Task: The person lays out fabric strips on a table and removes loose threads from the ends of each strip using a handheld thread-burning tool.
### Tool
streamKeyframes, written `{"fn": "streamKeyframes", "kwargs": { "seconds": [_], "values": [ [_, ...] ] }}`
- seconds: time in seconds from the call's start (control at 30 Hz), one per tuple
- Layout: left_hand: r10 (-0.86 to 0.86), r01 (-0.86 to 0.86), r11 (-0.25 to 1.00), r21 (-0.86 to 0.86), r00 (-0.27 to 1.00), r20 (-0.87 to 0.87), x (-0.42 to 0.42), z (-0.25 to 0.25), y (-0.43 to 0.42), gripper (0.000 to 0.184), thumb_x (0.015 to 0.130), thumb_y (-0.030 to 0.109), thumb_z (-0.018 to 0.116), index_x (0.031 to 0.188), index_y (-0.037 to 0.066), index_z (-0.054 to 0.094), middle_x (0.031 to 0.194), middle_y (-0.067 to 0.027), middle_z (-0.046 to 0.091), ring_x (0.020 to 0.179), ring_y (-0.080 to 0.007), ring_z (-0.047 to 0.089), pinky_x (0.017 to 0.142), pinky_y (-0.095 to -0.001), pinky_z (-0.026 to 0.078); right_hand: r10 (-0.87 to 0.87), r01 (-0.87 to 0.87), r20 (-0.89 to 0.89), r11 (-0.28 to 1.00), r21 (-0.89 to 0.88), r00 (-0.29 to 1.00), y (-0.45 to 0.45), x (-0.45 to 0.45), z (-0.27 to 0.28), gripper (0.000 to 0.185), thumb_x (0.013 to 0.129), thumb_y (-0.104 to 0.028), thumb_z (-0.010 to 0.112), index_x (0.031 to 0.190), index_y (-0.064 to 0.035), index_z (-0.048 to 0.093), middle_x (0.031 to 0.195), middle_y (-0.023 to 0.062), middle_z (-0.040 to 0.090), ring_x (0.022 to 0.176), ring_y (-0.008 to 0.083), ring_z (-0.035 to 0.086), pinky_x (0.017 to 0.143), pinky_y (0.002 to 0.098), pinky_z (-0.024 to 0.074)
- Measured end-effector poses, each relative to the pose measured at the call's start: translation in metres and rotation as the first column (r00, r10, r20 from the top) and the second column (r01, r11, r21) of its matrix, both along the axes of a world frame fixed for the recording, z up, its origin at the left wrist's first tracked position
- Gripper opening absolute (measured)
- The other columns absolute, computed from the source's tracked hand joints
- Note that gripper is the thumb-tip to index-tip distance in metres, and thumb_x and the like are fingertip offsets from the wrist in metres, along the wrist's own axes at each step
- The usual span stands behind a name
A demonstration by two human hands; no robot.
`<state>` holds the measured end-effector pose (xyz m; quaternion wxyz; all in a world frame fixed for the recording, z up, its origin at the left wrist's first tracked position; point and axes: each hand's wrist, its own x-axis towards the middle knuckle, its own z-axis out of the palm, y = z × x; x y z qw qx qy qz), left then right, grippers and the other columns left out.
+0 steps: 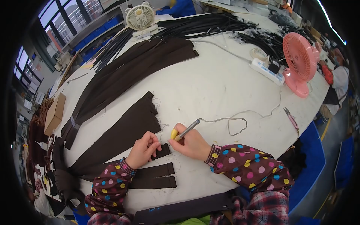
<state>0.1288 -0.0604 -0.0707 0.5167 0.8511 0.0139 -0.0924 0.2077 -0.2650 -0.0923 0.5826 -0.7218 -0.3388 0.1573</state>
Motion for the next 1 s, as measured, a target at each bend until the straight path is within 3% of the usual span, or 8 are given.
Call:
{"fn": "streamKeyframes", "kwargs": {
  "seconds": [0.53,0.67,0.93,1.0],
  "values": [
    [0.009,-0.009,1.000,-0.006,1.000,-0.004,-0.002,-0.002,0.001,0.012,0.095,0.014,0.054,0.095,0.005,0.045,0.076,-0.0024,0.062,0.057,-0.0056,0.055,0.045,-0.0203,0.044,-0.023,0.022,0.021,1.000,0.020,1.000,0.004,0.001,-0.006,0.024,0.086,-0.017,0.064,0.088,-0.0034,0.045,0.063,0.0053,0.056,0.053,0.0133,0.054,0.049,0.0276,0.0409],
    [-0.003,0.003,1.000,-0.007,1.000,0.007,-0.002,-0.002,0.001,0.010,0.095,0.010,0.052,0.095,0.004,0.044,0.077,-0.0020,0.061,0.058,-0.0030,0.052,0.045,-0.0173,0.042,-0.058,0.057,0.035,0.998,0.023,0.998,0.002,0.004,-0.005,0.025,0.086,-0.016,0.064,0.088,-0.0033,0.044,0.063,0.0060,0.056,0.053,0.0129,0.055,0.049,0.0272,0.0412],
    [-0.008,0.007,1.000,0.016,0.999,0.044,-0.002,-0.004,0.001,0.012,0.095,0.014,0.053,0.095,0.005,0.045,0.075,-0.0022,0.061,0.056,-0.0059,0.054,0.045,-0.0207,0.043,-0.160,0.148,0.104,0.982,0.114,0.982,0.000,0.010,-0.011,0.024,0.085,-0.015,0.065,0.089,-0.0028,0.045,0.065,0.0067,0.058,0.055,0.0123,0.057,0.051,0.0263,0.0445],
    [-0.009,0.008,1.000,0.021,0.999,0.038,-0.002,-0.003,0.001,0.012,0.095,0.014,0.053,0.095,0.005,0.046,0.075,-0.0021,0.061,0.056,-0.0061,0.054,0.045,-0.0208,0.043,-0.147,0.143,0.079,0.988,0.052,0.986,-0.004,0.011,-0.006,0.019,0.087,-0.010,0.063,0.090,-0.0024,0.046,0.072,0.0046,0.060,0.063,0.0068,0.057,0.055,0.0216,0.0448]
  ]
}}
